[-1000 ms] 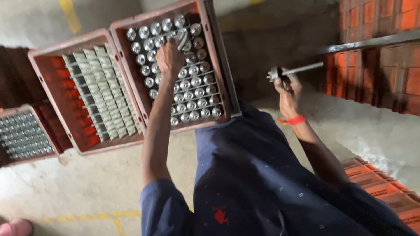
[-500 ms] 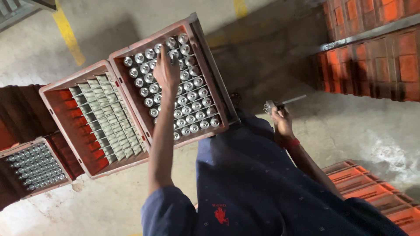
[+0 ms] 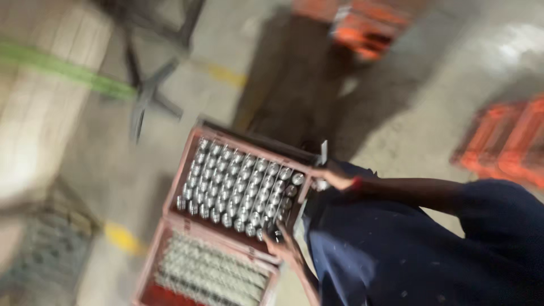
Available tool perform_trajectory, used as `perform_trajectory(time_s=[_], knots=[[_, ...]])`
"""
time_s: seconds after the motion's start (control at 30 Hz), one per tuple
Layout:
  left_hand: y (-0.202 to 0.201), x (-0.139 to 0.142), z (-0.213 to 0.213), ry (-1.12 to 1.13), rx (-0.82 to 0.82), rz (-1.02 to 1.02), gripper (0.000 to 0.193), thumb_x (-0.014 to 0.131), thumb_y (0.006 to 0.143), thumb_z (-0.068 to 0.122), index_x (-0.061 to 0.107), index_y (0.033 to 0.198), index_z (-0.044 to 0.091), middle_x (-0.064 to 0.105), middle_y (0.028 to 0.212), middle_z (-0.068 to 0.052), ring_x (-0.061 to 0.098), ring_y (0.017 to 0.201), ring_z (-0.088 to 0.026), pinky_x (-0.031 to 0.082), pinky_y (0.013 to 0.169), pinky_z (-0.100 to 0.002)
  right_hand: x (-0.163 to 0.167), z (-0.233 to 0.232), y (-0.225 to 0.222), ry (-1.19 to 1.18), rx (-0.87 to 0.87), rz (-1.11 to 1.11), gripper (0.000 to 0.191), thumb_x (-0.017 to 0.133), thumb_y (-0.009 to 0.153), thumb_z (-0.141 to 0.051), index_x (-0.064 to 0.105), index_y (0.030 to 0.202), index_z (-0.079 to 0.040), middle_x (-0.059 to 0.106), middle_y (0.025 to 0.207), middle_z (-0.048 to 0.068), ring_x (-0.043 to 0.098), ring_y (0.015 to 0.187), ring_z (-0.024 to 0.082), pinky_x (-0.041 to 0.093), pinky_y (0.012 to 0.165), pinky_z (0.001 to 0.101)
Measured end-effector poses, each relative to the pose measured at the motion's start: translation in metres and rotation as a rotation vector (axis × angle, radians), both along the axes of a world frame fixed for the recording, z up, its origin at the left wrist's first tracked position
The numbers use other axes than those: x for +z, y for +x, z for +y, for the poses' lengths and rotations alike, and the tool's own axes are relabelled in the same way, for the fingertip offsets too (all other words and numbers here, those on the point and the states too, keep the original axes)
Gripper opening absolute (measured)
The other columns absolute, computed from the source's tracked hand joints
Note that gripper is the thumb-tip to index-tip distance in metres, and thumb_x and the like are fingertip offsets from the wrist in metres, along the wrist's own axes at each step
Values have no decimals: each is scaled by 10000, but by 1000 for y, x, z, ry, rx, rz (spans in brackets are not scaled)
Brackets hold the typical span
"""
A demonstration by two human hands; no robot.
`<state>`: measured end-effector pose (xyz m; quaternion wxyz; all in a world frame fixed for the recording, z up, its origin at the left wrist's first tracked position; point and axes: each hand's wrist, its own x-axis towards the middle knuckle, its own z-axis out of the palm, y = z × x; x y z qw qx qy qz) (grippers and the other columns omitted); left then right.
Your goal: The person transfers small metal balls from one crate to another using a metal tool. They repeatedly pick up balls and place them into an empty crate, then move the filled crate aside and bring another empty crate into position.
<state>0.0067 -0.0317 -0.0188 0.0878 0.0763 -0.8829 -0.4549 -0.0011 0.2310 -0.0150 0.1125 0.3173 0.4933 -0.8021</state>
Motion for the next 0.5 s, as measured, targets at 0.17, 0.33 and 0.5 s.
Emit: perform_trajectory(time_s=[0.17, 0.33, 0.5], knots=[[-33, 12, -26, -98, -215, -9, 540, 750, 952, 342, 602, 1278, -62, 697, 1140, -247, 691, 989, -348, 546, 876, -452, 10, -53, 70, 195, 123, 157, 392, 676, 995, -339, 661, 700, -82, 636, 605, 3, 595, 557, 105, 477, 547, 294], [-44, 32, -34, -196, -365, -37, 498, 747, 950, 369, 620, 1209, -37, 694, 1063, -229, 683, 919, -350, 539, 812, -458, 0, -59, 122, 295, 112, -14, 614, 667, 1033, -472, 581, 591, -54, 540, 535, 41, 475, 458, 127, 375, 477, 307], [-35, 39, -21, -284, -474, -74, 462, 744, 949, 395, 637, 1140, -12, 690, 987, -212, 676, 850, -352, 533, 748, -465, -6, -44, 135, 243, -168, 49, 505, 721, 993, -473, 600, 702, -79, 528, 596, -4, 469, 506, 88, 362, 468, 304]])
